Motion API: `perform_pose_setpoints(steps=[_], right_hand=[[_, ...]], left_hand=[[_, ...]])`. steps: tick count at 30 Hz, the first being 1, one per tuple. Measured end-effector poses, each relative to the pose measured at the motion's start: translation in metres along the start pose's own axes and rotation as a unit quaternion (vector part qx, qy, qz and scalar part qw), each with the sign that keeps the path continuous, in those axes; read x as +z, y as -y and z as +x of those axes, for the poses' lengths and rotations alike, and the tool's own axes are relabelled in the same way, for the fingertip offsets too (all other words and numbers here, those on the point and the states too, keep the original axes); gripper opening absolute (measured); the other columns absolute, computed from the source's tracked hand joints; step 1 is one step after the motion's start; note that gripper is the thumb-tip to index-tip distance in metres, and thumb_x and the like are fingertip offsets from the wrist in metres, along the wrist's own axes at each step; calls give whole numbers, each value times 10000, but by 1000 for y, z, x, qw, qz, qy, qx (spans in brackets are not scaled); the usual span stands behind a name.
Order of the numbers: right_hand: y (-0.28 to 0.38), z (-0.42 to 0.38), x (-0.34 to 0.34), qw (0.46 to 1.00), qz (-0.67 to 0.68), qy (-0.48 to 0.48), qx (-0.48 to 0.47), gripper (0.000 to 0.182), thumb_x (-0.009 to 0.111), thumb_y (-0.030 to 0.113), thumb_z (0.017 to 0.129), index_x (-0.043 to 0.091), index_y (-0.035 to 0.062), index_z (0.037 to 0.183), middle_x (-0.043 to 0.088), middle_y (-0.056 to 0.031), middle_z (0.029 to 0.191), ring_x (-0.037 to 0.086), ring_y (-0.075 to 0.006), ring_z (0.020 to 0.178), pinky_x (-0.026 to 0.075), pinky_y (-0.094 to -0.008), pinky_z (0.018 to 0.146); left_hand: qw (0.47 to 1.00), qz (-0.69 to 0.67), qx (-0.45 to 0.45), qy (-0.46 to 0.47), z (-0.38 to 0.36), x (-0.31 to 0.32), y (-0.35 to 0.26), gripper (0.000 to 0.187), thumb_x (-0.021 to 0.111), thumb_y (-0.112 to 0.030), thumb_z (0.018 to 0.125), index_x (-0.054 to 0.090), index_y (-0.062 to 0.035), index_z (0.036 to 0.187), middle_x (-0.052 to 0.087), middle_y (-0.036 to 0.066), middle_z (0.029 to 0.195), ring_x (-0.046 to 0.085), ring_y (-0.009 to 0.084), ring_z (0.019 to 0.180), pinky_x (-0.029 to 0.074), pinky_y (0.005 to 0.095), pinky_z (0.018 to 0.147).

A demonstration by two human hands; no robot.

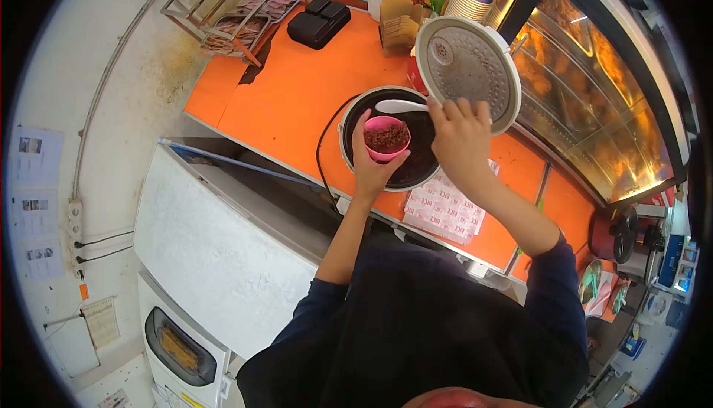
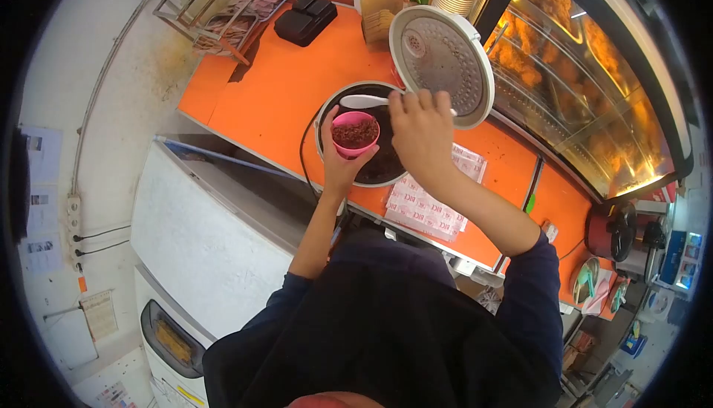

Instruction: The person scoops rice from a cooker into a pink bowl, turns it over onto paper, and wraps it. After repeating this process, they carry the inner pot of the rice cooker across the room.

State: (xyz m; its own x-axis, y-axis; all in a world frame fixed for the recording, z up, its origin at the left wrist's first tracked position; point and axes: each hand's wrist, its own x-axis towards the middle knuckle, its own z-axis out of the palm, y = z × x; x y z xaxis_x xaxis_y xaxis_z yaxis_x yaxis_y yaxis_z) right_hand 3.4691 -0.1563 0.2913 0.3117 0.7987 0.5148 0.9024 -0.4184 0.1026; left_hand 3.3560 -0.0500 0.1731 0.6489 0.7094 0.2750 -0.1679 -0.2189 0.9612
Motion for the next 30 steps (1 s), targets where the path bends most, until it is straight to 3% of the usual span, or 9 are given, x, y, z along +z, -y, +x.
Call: perform_pose_setpoints(steps=[3,5,7,9,12,16,19,25,30], right_hand=[[10,-19,-4,995,3,99,30,187,596,95,705,634,4,865,587,-70,726,556,-211,780,377,-330,784],[26,-37,10,995,-29,59,-78,193,634,80,657,629,12,838,596,-72,726,563,-208,774,362,-328,777],[22,-22,3,995,-18,78,-63,172,632,76,671,632,25,834,606,-75,739,583,-194,785,355,-346,801],[10,5,0,994,51,89,49,178,582,55,689,664,33,846,621,-89,710,592,-193,732,360,-374,776],[2,20,59,971,-28,224,76,124,569,114,776,687,77,762,652,-82,702,623,-192,691,360,-372,833],[2,-21,193,958,-91,263,60,137,571,116,777,686,104,703,663,-90,683,637,-199,655,362,-343,864],[0,-34,216,983,-59,170,43,162,549,97,795,697,110,731,663,-101,694,660,-217,693,374,-339,896],[5,-63,197,931,90,349,-57,114,654,165,693,695,71,743,670,-143,731,664,-285,718,428,-387,877],[-3,-69,208,888,190,419,9,216,654,125,658,722,60,852,688,-155,813,660,-315,833,452,-411,896]], left_hand=[[996,82,40,15,-3,-3,3,873,840,-111,617,398,-70,1369,432,118,1258,444,272,1177,380,374,1007],[995,88,38,13,-5,-3,2,861,839,-106,608,424,-84,1362,439,115,1227,447,282,1160,381,380,999],[997,78,29,-3,-7,-10,8,871,840,-103,610,419,-92,1373,431,121,1224,452,283,1154,386,375,990],[998,64,9,0,-12,-26,15,897,836,-101,630,371,-65,1396,414,124,1256,448,272,1175,393,366,997],[998,9,-5,-61,-28,-50,8,1015,825,-95,672,176,-1,1447,379,132,1322,425,242,1226,394,371,1021],[996,-10,-48,-79,-73,-74,10,1051,816,-26,653,145,-37,1463,410,137,1305,478,238,1196,420,377,1006],[996,-10,-85,-12,-110,-75,23,1056,831,-58,638,160,-27,1452,417,129,1307,472,233,1202,404,377,1010],[979,-111,-156,73,-131,-39,25,943,843,-104,629,277,-25,1380,441,98,1291,454,213,1214,357,353,1038],[974,-75,-155,148,-129,-36,36,973,858,-151,615,275,-26,1385,437,90,1295,445,205,1222,340,353,1046]])
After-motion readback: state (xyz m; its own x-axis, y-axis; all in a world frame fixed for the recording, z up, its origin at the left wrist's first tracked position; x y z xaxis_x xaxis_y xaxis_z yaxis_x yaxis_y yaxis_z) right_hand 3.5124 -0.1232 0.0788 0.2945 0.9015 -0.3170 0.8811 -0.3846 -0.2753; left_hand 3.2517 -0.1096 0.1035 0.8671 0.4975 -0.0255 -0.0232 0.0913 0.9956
